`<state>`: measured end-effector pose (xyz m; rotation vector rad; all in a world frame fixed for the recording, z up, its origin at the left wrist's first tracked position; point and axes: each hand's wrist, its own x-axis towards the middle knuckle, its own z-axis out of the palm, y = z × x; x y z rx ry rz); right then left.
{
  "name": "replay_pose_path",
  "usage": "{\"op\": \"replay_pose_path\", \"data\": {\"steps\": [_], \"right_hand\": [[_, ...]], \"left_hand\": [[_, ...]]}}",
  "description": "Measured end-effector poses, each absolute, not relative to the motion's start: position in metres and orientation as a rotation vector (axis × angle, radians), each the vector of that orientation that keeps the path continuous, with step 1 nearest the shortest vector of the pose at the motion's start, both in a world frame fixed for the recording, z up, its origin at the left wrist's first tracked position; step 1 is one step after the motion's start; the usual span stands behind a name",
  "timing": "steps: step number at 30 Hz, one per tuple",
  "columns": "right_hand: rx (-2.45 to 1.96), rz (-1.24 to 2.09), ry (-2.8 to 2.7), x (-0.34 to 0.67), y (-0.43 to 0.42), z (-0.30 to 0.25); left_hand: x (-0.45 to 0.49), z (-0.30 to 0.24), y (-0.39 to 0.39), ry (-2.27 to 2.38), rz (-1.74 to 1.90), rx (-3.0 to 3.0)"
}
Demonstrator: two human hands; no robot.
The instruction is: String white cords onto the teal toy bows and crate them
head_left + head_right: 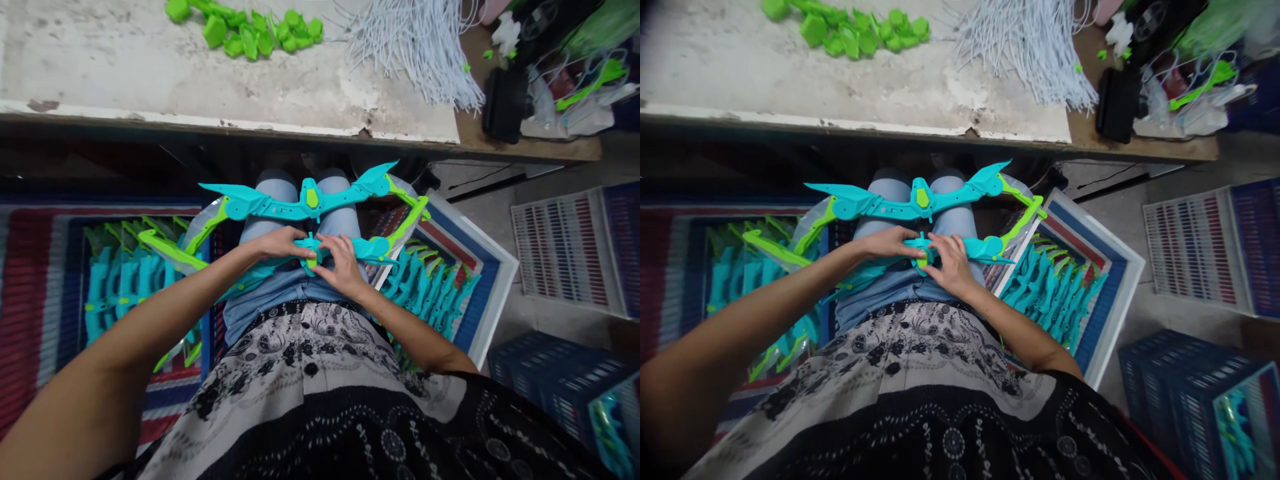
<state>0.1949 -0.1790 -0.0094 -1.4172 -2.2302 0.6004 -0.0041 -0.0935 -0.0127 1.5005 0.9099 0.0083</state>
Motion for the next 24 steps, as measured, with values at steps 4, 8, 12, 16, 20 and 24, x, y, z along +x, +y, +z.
{"op": "replay_pose_path", "data": {"steps": [4, 8, 12, 16, 20, 24], "right_hand": [[-1.596, 0.677, -2.221, 0.189, -0.176, -0.008], [-1.596, 0.573, -2.303, 0.184, -0.179, -0.014], [-1.482, 0.670, -2.416, 0.192, -0.177, 0.000], [-1.247, 0.812, -2.298, 0.218, -0.146, 0.043], [-1.522, 0.340, -1.963, 0.254, -0.059, 0.080], [-1.869, 0.175, -1.824, 0.280, 0.063, 0.086]], "left_hand": [[-0.003, -0.016, -0.096, 0.965, 0.034, 1.617], [-0.004, -0.015, -0.098, 0.958, 0.036, 1.672], [-0.006, 0.001, -0.115, 0.960, 0.072, 1.777], [-0.009, 0.022, -0.152, 1.114, 0.173, 2.165], [-0.010, 0.015, -0.173, 1.285, 0.310, 2.582], [-0.004, -0.007, -0.174, 1.293, 0.341, 2.628]]}}
